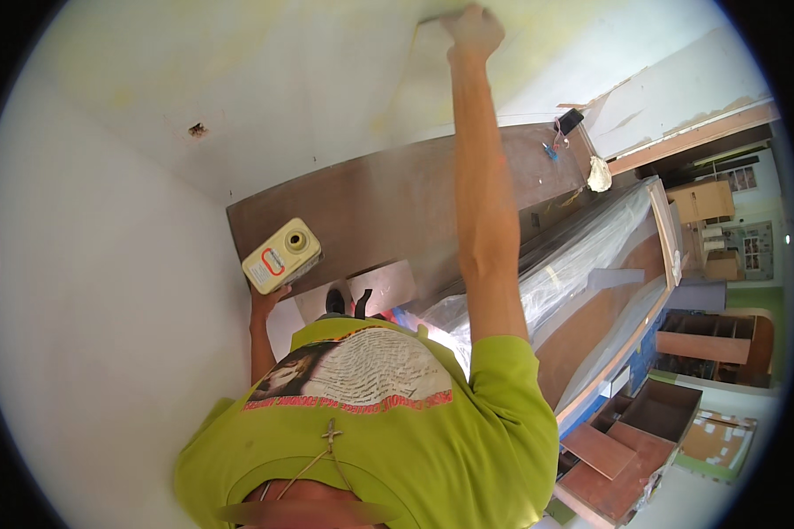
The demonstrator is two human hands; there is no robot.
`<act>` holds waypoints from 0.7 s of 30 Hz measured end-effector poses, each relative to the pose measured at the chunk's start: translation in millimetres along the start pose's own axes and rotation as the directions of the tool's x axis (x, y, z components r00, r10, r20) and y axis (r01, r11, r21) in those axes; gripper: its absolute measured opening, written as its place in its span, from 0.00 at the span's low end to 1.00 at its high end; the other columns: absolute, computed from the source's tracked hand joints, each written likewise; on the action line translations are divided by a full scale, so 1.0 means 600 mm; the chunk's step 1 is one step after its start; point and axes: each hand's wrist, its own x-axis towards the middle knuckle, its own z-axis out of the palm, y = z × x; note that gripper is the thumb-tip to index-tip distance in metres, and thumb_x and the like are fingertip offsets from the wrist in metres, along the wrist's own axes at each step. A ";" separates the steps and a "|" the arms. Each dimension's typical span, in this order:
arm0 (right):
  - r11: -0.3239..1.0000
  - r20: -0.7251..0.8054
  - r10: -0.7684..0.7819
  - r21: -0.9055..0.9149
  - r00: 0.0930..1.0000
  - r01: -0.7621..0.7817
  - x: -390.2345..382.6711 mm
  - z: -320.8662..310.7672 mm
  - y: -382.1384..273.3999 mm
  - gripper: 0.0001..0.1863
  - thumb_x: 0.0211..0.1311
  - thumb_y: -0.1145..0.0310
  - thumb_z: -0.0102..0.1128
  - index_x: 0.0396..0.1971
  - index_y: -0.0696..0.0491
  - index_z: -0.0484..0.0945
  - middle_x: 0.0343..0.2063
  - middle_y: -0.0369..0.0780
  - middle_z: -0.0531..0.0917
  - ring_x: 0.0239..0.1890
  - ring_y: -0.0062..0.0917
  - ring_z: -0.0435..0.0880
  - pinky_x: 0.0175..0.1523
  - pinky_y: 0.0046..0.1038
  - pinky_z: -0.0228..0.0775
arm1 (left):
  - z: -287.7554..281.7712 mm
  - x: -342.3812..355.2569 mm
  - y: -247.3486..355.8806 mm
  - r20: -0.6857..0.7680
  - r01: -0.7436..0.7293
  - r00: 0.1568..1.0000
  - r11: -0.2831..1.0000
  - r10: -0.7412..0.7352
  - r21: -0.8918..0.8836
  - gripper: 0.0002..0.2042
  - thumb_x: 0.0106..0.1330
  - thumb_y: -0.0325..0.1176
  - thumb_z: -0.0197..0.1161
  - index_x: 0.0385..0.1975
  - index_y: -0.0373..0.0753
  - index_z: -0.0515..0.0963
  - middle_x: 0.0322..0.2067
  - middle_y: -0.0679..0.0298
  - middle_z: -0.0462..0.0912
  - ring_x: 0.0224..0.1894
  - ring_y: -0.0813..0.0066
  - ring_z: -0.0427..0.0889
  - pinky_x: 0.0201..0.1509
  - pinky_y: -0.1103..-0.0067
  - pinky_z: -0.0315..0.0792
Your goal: The person pours a yellowish liquid from a plastic bottle onto a putty knife and spreads it onto a white wall in repeated cycles. The person holds the bottle in one hand and the putty knife in the other, repeatedly applying the liquid to different spots on the wall.
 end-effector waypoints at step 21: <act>0.276 0.550 -0.400 -0.690 0.733 0.669 -0.234 -0.276 0.434 0.32 0.56 0.85 0.62 0.60 0.42 0.82 0.61 0.37 0.80 0.64 0.40 0.76 0.67 0.40 0.72 | -0.016 -0.031 -0.018 0.000 0.219 0.975 0.964 -0.221 0.151 0.26 0.56 0.29 0.81 0.55 0.37 0.80 0.51 0.65 0.85 0.53 0.73 0.82 0.60 0.74 0.76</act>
